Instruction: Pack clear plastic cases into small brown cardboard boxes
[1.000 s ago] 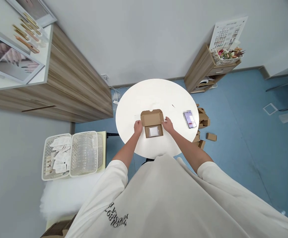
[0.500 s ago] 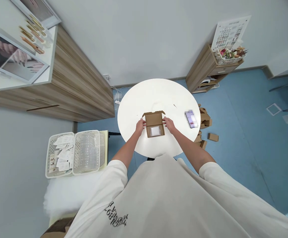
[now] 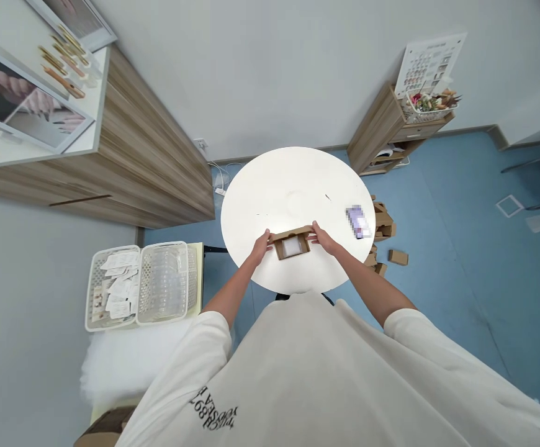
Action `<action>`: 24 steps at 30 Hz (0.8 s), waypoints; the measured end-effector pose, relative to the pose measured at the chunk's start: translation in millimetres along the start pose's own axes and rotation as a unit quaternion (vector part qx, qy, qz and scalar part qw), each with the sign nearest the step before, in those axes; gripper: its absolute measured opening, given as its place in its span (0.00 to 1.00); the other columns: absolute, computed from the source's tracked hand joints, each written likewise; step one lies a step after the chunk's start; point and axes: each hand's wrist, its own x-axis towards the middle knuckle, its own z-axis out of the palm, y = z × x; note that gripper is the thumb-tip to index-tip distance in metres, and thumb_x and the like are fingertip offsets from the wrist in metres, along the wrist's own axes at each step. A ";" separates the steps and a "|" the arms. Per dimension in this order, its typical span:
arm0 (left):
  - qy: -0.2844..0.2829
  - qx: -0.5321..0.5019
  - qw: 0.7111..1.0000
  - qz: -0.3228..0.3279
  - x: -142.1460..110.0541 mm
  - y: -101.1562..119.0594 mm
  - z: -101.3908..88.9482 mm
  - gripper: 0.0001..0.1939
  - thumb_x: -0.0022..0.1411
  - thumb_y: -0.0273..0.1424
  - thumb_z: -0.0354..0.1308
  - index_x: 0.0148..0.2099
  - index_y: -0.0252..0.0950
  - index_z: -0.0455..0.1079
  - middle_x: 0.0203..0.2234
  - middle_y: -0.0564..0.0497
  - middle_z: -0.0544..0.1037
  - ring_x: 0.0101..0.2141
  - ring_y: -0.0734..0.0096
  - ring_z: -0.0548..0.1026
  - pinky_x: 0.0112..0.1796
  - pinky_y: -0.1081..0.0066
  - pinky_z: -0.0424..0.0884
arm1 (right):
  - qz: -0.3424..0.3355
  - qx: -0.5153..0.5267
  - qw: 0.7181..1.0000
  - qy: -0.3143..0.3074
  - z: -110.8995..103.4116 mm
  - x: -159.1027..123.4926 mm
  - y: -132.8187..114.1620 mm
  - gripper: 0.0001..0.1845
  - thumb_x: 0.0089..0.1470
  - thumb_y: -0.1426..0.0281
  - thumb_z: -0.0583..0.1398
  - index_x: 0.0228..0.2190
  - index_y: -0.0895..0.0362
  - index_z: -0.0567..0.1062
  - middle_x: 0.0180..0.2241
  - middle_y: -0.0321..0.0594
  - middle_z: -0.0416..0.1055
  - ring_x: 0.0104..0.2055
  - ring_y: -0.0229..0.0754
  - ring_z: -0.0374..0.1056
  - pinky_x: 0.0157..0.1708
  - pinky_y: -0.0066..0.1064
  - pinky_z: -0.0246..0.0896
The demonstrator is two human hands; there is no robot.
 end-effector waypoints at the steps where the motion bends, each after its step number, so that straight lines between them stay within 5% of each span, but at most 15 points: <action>1: 0.003 0.016 1.000 0.012 -2.9 -3.9 1.0 0.30 0.69 0.57 0.44 0.49 0.39 0.75 0.53 0.43 0.76 0.51 0.59 0.75 0.45 0.65 0.73 | -0.004 -0.015 1.000 -0.001 0.3 -3.5 1.4 0.37 0.65 0.42 0.43 0.56 0.52 0.74 0.57 0.44 0.71 0.51 0.48 0.71 0.47 0.34 0.66; 7: 0.010 0.123 0.988 0.089 -16.5 -35.8 13.8 0.17 0.65 0.42 0.59 0.53 0.39 0.71 0.54 0.43 0.74 0.51 0.58 0.75 0.47 0.62 0.73 | -0.051 -0.114 0.992 -0.022 9.9 -15.4 28.4 0.31 0.65 0.45 0.47 0.55 0.49 0.74 0.58 0.42 0.70 0.54 0.48 0.67 0.53 0.38 0.64; 13: 0.064 0.318 0.917 0.231 -39.2 -67.5 28.4 0.13 0.66 0.32 0.56 0.52 0.40 0.70 0.60 0.42 0.67 0.59 0.54 0.67 0.56 0.55 0.67 | -0.144 -0.300 0.940 0.078 30.7 -24.6 75.0 0.23 0.64 0.54 0.55 0.55 0.51 0.74 0.65 0.45 0.60 0.65 0.51 0.57 0.61 0.43 0.58; 17: 0.075 0.401 0.883 0.234 -51.9 -84.6 33.9 0.17 0.68 0.29 0.51 0.57 0.40 0.70 0.61 0.41 0.67 0.61 0.51 0.65 0.57 0.52 0.65 | -0.146 -0.389 0.907 0.068 38.4 -31.1 99.6 0.24 0.64 0.59 0.55 0.58 0.51 0.71 0.67 0.47 0.56 0.66 0.54 0.56 0.62 0.47 0.55; 24: 0.052 0.445 0.868 0.216 -55.5 -90.8 35.6 0.25 0.65 0.22 0.48 0.62 0.42 0.66 0.57 0.44 0.73 0.63 0.54 0.63 0.61 0.50 0.55 | -0.115 -0.411 0.903 0.057 42.5 -30.2 101.1 0.24 0.64 0.62 0.55 0.60 0.50 0.69 0.65 0.44 0.62 0.65 0.54 0.57 0.61 0.49 0.53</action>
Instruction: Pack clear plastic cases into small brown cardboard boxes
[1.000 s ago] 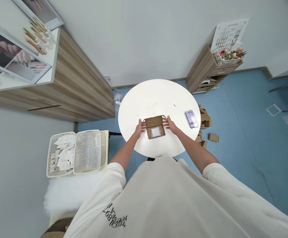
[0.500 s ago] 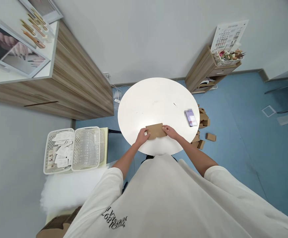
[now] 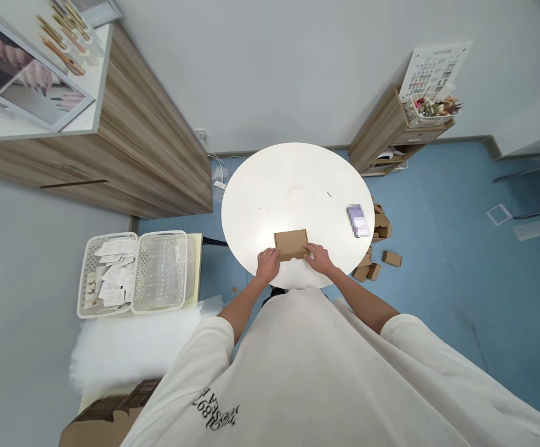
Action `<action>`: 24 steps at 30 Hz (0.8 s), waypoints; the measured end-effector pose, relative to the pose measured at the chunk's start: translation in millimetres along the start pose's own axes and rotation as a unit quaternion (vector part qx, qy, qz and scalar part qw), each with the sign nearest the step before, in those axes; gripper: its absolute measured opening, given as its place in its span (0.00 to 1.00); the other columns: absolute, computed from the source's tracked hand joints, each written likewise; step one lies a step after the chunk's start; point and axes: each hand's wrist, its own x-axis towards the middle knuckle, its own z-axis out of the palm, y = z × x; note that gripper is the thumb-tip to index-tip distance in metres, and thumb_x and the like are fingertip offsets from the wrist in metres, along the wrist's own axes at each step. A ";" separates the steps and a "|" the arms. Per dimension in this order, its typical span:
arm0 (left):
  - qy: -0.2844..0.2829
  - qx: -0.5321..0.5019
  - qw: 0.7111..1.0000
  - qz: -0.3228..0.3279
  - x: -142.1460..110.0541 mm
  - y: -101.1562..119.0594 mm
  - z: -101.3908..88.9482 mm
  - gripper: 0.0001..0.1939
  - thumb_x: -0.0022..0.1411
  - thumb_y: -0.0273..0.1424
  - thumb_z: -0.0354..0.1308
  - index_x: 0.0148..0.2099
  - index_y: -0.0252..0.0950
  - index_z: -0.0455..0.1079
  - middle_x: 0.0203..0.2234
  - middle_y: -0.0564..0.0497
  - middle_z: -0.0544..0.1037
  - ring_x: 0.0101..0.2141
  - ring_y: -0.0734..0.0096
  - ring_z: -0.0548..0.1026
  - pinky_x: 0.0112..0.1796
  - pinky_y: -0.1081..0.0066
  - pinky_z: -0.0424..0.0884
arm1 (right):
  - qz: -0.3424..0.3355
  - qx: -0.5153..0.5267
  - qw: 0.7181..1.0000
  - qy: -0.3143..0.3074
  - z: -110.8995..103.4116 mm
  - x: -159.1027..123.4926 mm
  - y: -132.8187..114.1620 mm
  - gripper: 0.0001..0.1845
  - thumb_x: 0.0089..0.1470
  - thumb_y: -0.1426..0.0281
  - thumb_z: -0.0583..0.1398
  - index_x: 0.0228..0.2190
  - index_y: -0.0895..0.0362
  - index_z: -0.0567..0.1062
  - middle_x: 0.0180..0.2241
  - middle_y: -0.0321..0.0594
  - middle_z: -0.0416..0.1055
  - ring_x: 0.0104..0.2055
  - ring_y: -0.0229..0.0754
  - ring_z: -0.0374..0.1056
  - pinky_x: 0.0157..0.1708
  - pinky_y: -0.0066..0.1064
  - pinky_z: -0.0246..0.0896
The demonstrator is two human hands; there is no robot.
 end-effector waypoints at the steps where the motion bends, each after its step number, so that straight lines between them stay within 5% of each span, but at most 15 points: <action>1: -0.003 -0.004 1.000 -0.001 0.4 1.4 -0.8 0.25 0.65 0.22 0.48 0.62 0.42 0.65 0.56 0.44 0.74 0.63 0.54 0.63 0.62 0.50 0.54 | 0.001 0.002 1.000 -0.003 -1.7 0.5 -2.0 0.24 0.64 0.62 0.55 0.60 0.50 0.69 0.63 0.43 0.65 0.64 0.54 0.58 0.61 0.49 0.53; 7: -0.006 -0.033 0.999 -0.023 3.1 14.7 -12.3 0.28 0.64 0.27 0.52 0.66 0.41 0.60 0.54 0.42 0.74 0.61 0.53 0.65 0.62 0.49 0.51 | 0.017 0.016 1.000 0.001 -12.8 0.7 -12.3 0.24 0.62 0.62 0.56 0.59 0.50 0.69 0.59 0.42 0.70 0.62 0.53 0.61 0.61 0.47 0.51; 15: 0.058 -0.067 0.994 -0.059 24.6 25.1 -40.5 0.40 0.58 0.37 0.63 0.69 0.43 0.53 0.54 0.42 0.73 0.59 0.50 0.66 0.62 0.50 0.49 | -0.003 0.044 0.995 0.084 -36.5 11.5 -23.6 0.35 0.57 0.56 0.61 0.63 0.50 0.62 0.55 0.45 0.71 0.57 0.53 0.64 0.59 0.47 0.52; 24: 0.081 -0.118 0.984 -0.105 79.1 16.9 -47.8 0.21 0.69 0.35 0.52 0.62 0.41 0.64 0.53 0.43 0.74 0.55 0.54 0.70 0.55 0.56 0.64 | 0.030 0.110 0.987 0.116 -46.4 47.8 -24.0 0.27 0.59 0.66 0.57 0.60 0.50 0.65 0.52 0.42 0.72 0.54 0.47 0.67 0.57 0.44 0.59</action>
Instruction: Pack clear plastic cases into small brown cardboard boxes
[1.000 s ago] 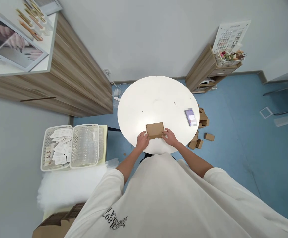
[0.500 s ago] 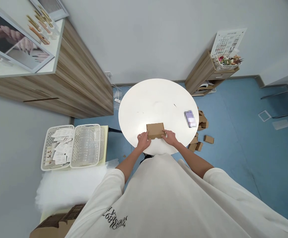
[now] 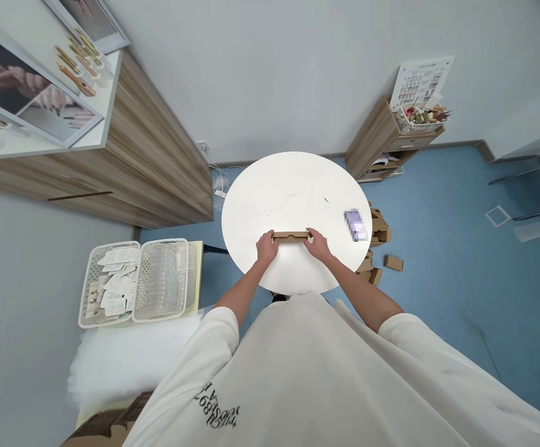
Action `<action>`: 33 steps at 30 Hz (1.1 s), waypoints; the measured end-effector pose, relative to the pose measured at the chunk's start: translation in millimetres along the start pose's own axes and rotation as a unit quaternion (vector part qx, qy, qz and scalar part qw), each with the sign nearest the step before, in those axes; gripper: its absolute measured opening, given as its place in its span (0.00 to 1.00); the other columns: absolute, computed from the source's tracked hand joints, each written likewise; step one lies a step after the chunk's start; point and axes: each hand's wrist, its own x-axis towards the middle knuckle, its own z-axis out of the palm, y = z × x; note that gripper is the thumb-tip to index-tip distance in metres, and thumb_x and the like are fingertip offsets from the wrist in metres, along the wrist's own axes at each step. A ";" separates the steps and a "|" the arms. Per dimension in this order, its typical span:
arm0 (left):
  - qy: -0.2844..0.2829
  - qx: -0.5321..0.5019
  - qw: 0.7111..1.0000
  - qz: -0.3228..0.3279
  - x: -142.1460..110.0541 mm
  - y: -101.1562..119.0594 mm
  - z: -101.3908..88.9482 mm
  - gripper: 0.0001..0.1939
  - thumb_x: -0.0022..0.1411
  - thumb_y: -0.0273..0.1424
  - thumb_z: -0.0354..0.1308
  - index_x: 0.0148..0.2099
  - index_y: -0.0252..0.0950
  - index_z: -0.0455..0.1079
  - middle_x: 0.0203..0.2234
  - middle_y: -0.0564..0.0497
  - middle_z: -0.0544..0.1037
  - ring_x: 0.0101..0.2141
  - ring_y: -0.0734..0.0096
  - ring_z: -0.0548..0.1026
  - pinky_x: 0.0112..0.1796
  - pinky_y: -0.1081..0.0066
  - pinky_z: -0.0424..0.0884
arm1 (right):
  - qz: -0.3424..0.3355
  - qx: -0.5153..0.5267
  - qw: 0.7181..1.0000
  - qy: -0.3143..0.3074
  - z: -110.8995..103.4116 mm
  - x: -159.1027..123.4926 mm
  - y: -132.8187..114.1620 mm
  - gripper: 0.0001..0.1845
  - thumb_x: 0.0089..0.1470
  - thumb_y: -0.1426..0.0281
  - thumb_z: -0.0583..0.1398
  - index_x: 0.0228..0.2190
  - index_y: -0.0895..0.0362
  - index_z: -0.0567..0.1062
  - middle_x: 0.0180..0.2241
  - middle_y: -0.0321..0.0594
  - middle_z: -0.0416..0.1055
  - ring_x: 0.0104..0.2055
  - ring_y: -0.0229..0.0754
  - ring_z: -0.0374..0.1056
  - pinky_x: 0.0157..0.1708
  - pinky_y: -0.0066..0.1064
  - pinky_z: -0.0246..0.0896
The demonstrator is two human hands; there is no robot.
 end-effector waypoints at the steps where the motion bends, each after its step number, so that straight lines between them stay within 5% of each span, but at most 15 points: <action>1: 0.006 0.005 1.000 0.000 4.3 -0.8 0.8 0.20 0.69 0.34 0.51 0.61 0.41 0.66 0.53 0.43 0.73 0.55 0.54 0.70 0.54 0.56 0.65 | 0.004 0.010 1.000 0.002 1.0 3.1 0.5 0.26 0.59 0.67 0.56 0.59 0.51 0.66 0.52 0.42 0.72 0.54 0.47 0.67 0.56 0.41 0.61; 5: 0.039 0.036 0.999 -0.002 14.7 -3.1 3.0 0.17 0.67 0.32 0.54 0.57 0.41 0.71 0.51 0.41 0.71 0.53 0.50 0.69 0.53 0.55 0.67 | 0.025 0.033 0.999 0.015 3.8 10.8 1.9 0.24 0.58 0.70 0.55 0.57 0.54 0.69 0.53 0.45 0.70 0.49 0.44 0.70 0.51 0.37 0.65; 10: 0.014 0.011 1.000 0.000 18.9 -3.3 4.0 0.19 0.66 0.29 0.54 0.59 0.41 0.70 0.46 0.43 0.72 0.48 0.55 0.72 0.52 0.56 0.69 | 0.042 0.016 0.998 0.036 3.6 12.0 -1.1 0.24 0.57 0.69 0.55 0.56 0.54 0.69 0.48 0.45 0.72 0.47 0.46 0.70 0.47 0.39 0.67; 33: 0.007 0.001 0.997 0.082 12.7 1.7 -4.5 0.22 0.65 0.22 0.50 0.59 0.40 0.67 0.50 0.43 0.69 0.45 0.60 0.73 0.48 0.61 0.72 | -0.002 -0.058 0.998 0.020 1.1 15.3 -8.2 0.24 0.60 0.72 0.52 0.58 0.53 0.67 0.46 0.45 0.71 0.46 0.48 0.68 0.49 0.39 0.64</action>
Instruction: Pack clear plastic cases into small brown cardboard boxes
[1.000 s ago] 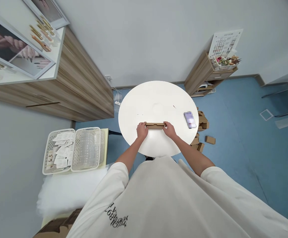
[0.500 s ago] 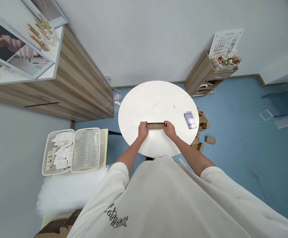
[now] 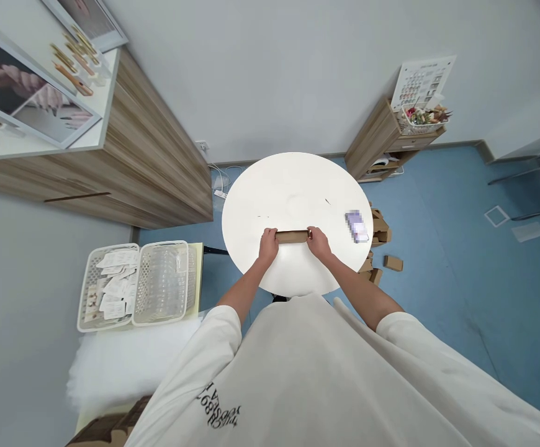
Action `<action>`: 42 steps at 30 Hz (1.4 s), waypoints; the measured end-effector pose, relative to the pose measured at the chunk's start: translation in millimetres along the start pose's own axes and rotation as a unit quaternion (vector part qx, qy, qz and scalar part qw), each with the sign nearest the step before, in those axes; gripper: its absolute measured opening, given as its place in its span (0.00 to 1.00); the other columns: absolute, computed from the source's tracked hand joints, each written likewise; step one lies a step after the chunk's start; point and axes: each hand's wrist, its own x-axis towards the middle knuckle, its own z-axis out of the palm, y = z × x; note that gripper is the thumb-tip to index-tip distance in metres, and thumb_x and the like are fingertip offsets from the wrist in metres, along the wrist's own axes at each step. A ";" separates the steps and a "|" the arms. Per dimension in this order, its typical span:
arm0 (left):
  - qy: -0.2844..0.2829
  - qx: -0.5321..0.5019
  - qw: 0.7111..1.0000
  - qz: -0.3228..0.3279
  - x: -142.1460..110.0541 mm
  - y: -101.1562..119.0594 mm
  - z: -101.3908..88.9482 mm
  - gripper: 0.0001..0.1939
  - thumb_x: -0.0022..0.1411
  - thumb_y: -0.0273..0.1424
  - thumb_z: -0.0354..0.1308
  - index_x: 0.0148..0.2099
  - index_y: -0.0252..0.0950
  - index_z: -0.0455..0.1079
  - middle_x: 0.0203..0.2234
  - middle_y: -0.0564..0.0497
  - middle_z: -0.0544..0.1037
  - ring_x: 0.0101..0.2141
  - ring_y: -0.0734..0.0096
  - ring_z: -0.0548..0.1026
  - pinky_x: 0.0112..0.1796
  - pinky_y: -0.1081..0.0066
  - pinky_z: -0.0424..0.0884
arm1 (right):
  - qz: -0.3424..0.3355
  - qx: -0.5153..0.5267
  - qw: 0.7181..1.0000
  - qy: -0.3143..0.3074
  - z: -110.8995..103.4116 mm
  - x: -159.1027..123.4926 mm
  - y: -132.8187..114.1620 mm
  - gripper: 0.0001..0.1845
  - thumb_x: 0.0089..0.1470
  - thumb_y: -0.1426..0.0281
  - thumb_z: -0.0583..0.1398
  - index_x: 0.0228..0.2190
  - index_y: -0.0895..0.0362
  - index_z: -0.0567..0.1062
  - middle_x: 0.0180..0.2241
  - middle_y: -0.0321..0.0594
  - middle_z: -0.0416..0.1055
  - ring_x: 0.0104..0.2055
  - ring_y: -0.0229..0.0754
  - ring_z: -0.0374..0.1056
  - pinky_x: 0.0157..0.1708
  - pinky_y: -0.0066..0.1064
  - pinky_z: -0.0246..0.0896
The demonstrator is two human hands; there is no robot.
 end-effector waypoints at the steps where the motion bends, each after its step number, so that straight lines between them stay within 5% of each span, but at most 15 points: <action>1: 0.000 -0.001 1.000 0.000 -0.1 -0.6 0.2 0.22 0.65 0.22 0.50 0.59 0.40 0.67 0.50 0.44 0.69 0.46 0.60 0.73 0.48 0.61 0.72 | 0.001 -0.001 1.000 0.000 -0.1 0.3 -0.1 0.24 0.60 0.72 0.52 0.58 0.53 0.67 0.46 0.45 0.71 0.46 0.48 0.68 0.49 0.39 0.64; 8: -0.013 0.009 1.000 0.014 3.8 -4.5 -1.2 0.21 0.66 0.23 0.50 0.59 0.40 0.69 0.49 0.44 0.70 0.46 0.61 0.73 0.49 0.62 0.72 | -0.002 -0.010 1.000 -0.015 -3.3 3.6 -2.3 0.24 0.61 0.73 0.51 0.58 0.54 0.67 0.47 0.45 0.71 0.46 0.48 0.68 0.49 0.38 0.64; 12: -0.026 0.079 0.996 0.031 -4.7 -2.3 -3.6 0.22 0.69 0.27 0.49 0.64 0.41 0.65 0.57 0.41 0.68 0.54 0.52 0.70 0.54 0.55 0.67 | -0.033 -0.063 0.997 -0.028 -4.3 -2.3 -3.4 0.27 0.64 0.69 0.51 0.63 0.55 0.63 0.55 0.51 0.68 0.52 0.52 0.66 0.53 0.42 0.61; 17: -0.075 0.153 0.985 0.039 -29.1 -5.5 2.4 0.42 0.66 0.37 0.55 0.75 0.40 0.39 0.72 0.37 0.46 0.69 0.41 0.51 0.62 0.43 0.52 | -0.052 -0.149 0.986 -0.059 9.0 -21.4 2.6 0.45 0.61 0.54 0.56 0.71 0.53 0.44 0.72 0.52 0.40 0.67 0.63 0.50 0.62 0.55 0.48; 21: -0.085 0.163 0.983 0.016 -32.3 -9.0 6.7 0.47 0.63 0.33 0.56 0.76 0.40 0.33 0.73 0.36 0.43 0.70 0.40 0.46 0.63 0.42 0.48 | -0.034 -0.157 0.984 -0.081 19.2 -22.3 9.8 0.50 0.60 0.51 0.56 0.72 0.52 0.37 0.73 0.52 0.33 0.70 0.63 0.45 0.63 0.56 0.45; 25: -0.084 0.148 0.985 0.007 -24.2 -6.9 5.2 0.44 0.63 0.27 0.53 0.76 0.37 0.38 0.65 0.31 0.60 0.64 0.41 0.59 0.60 0.46 0.56 | -0.032 -0.149 0.983 -0.104 17.9 -14.3 10.2 0.53 0.58 0.52 0.59 0.71 0.52 0.35 0.72 0.55 0.38 0.68 0.64 0.48 0.62 0.56 0.46; 28: -0.100 0.134 0.986 -0.004 -17.6 -2.0 3.0 0.40 0.65 0.27 0.50 0.75 0.35 0.41 0.53 0.34 0.70 0.54 0.46 0.69 0.53 0.52 0.64 | -0.030 -0.125 0.987 -0.094 13.3 -11.8 2.8 0.48 0.61 0.54 0.56 0.71 0.54 0.37 0.67 0.57 0.52 0.64 0.61 0.55 0.60 0.53 0.50; 31: -0.103 0.122 0.987 -0.010 -13.5 3.2 0.9 0.36 0.66 0.28 0.49 0.74 0.37 0.46 0.48 0.37 0.70 0.49 0.50 0.71 0.49 0.56 0.66 | -0.016 -0.097 0.993 -0.068 9.1 -13.0 -7.1 0.41 0.64 0.55 0.52 0.71 0.53 0.45 0.59 0.55 0.63 0.59 0.58 0.60 0.57 0.50 0.54; 37: -0.100 0.103 0.990 0.008 -33.3 0.3 0.7 0.29 0.67 0.29 0.49 0.69 0.37 0.54 0.51 0.38 0.70 0.51 0.52 0.72 0.49 0.58 0.67 | -0.007 -0.052 0.998 -0.023 10.9 -33.4 -8.4 0.28 0.64 0.56 0.53 0.62 0.52 0.63 0.56 0.51 0.67 0.57 0.55 0.62 0.57 0.47 0.54; 42: -0.151 0.090 0.984 0.012 -69.0 -18.2 14.0 0.28 0.66 0.28 0.50 0.67 0.37 0.56 0.57 0.37 0.67 0.55 0.52 0.70 0.53 0.58 0.66 | 0.022 -0.052 0.996 -0.069 29.1 -63.4 3.8 0.23 0.64 0.59 0.54 0.57 0.53 0.68 0.58 0.48 0.67 0.58 0.54 0.62 0.58 0.46 0.54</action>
